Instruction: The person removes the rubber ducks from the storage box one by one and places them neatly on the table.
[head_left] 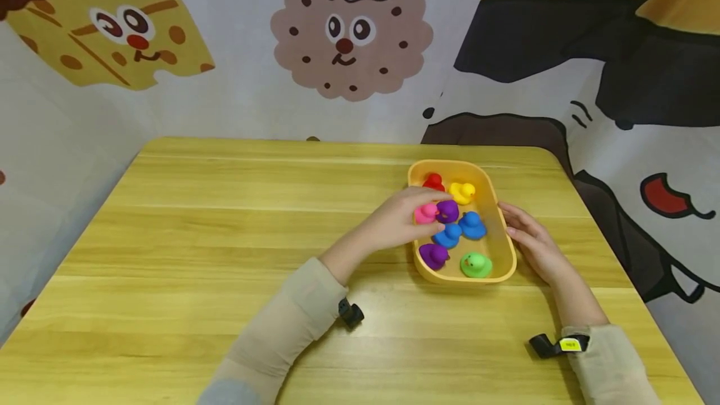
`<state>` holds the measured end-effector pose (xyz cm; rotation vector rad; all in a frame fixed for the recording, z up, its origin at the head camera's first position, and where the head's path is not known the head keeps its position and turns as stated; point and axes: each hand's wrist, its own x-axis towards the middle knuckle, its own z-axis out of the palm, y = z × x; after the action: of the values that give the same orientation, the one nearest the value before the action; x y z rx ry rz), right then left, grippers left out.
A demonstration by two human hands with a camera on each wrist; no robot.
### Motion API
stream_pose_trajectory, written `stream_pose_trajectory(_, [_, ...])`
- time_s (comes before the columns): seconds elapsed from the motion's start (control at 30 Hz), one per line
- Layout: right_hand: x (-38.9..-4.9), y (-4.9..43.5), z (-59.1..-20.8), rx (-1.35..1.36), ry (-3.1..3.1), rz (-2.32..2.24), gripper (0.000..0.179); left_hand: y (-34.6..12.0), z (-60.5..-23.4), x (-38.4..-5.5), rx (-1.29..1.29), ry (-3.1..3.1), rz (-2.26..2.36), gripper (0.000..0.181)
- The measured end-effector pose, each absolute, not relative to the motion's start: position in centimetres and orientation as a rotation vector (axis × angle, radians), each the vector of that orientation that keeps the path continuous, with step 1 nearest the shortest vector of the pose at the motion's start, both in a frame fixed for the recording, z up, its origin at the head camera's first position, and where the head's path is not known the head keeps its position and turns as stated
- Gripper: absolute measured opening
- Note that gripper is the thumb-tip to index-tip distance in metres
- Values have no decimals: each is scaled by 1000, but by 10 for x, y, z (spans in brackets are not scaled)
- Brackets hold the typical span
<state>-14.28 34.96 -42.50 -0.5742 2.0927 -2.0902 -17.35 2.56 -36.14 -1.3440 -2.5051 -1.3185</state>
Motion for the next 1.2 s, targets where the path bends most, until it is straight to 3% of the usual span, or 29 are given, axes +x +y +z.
stream_pose_trajectory(0.57, [-142, 349, -424, -553, 2117, -2069, 46, 58, -358, -198, -1511, -2751, -1092, 55])
stream_pose_trajectory(1.2, [-142, 351, -425, -539, 2124, -2065, 46, 80, -370, -209, -1527, -2894, -964, 41])
